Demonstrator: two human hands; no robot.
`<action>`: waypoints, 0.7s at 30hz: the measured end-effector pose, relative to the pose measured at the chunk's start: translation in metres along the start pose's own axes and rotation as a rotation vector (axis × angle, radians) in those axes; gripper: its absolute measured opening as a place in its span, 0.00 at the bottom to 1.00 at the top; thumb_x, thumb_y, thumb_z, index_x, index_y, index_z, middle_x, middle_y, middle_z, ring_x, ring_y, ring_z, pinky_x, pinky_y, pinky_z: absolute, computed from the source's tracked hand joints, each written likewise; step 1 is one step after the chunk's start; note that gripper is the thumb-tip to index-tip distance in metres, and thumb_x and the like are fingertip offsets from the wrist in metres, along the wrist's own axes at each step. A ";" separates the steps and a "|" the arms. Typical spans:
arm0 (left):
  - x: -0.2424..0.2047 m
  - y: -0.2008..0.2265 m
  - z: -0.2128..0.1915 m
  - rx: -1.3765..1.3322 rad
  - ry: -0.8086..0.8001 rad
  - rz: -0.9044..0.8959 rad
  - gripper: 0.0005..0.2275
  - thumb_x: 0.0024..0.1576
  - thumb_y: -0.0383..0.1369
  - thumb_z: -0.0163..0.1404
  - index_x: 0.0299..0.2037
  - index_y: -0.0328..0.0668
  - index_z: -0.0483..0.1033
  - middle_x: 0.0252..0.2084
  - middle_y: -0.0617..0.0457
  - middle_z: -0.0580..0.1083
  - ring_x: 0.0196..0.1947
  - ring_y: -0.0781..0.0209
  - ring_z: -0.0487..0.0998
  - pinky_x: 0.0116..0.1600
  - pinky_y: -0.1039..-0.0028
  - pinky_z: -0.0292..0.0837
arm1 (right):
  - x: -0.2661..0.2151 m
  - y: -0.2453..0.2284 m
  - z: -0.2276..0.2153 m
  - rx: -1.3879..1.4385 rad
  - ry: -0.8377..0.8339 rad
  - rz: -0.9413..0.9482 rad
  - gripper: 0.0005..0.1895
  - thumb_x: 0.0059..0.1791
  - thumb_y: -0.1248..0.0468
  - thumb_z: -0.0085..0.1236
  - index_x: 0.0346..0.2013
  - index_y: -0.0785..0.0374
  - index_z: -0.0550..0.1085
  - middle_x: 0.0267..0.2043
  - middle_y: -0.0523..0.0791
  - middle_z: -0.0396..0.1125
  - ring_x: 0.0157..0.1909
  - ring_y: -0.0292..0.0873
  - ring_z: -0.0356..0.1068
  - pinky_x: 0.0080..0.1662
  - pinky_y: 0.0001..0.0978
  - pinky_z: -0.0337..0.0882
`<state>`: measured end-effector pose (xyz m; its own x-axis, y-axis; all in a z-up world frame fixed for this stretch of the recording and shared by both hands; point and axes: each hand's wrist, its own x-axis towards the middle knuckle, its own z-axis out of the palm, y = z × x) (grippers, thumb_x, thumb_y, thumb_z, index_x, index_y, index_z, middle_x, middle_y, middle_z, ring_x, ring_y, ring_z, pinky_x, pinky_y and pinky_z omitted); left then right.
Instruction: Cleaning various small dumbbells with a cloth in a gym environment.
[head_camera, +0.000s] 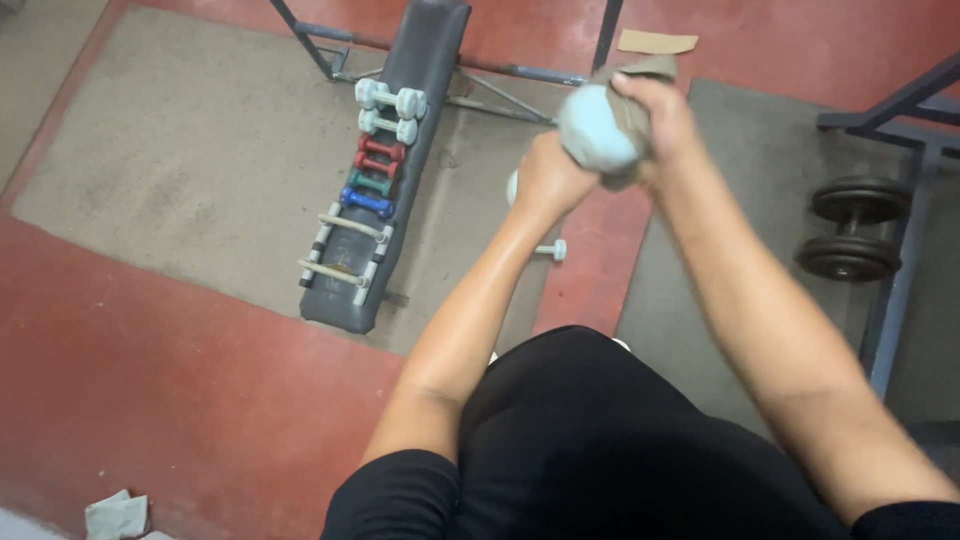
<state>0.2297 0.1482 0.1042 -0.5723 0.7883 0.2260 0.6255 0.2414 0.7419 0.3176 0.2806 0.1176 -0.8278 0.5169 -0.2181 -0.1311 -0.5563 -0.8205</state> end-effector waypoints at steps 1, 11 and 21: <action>0.001 -0.001 0.008 -0.149 0.023 -0.105 0.14 0.42 0.40 0.60 0.33 0.39 0.83 0.33 0.37 0.80 0.39 0.37 0.82 0.42 0.54 0.77 | -0.010 0.010 0.007 0.105 0.054 -0.155 0.10 0.53 0.63 0.58 0.46 0.66 0.74 0.44 0.48 0.72 0.46 0.45 0.73 0.51 0.39 0.73; -0.018 0.019 0.026 -0.495 0.052 -0.150 0.16 0.57 0.43 0.50 0.43 0.38 0.81 0.37 0.41 0.82 0.43 0.45 0.85 0.45 0.59 0.75 | -0.077 0.007 0.058 -1.130 0.441 -1.071 0.23 0.55 0.58 0.65 0.58 0.71 0.73 0.71 0.60 0.53 0.67 0.52 0.62 0.66 0.42 0.64; -0.018 0.075 -0.018 0.119 0.019 0.025 0.12 0.47 0.35 0.56 0.38 0.36 0.80 0.32 0.34 0.79 0.36 0.32 0.79 0.43 0.48 0.74 | -0.062 -0.076 0.026 -0.814 -0.147 -0.284 0.18 0.51 0.52 0.63 0.44 0.65 0.79 0.40 0.44 0.74 0.42 0.36 0.72 0.45 0.31 0.73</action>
<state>0.2772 0.1423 0.1673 -0.5650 0.7841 0.2569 0.6978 0.2879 0.6559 0.3641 0.2737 0.2070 -0.8921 0.4454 0.0765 0.0404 0.2471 -0.9682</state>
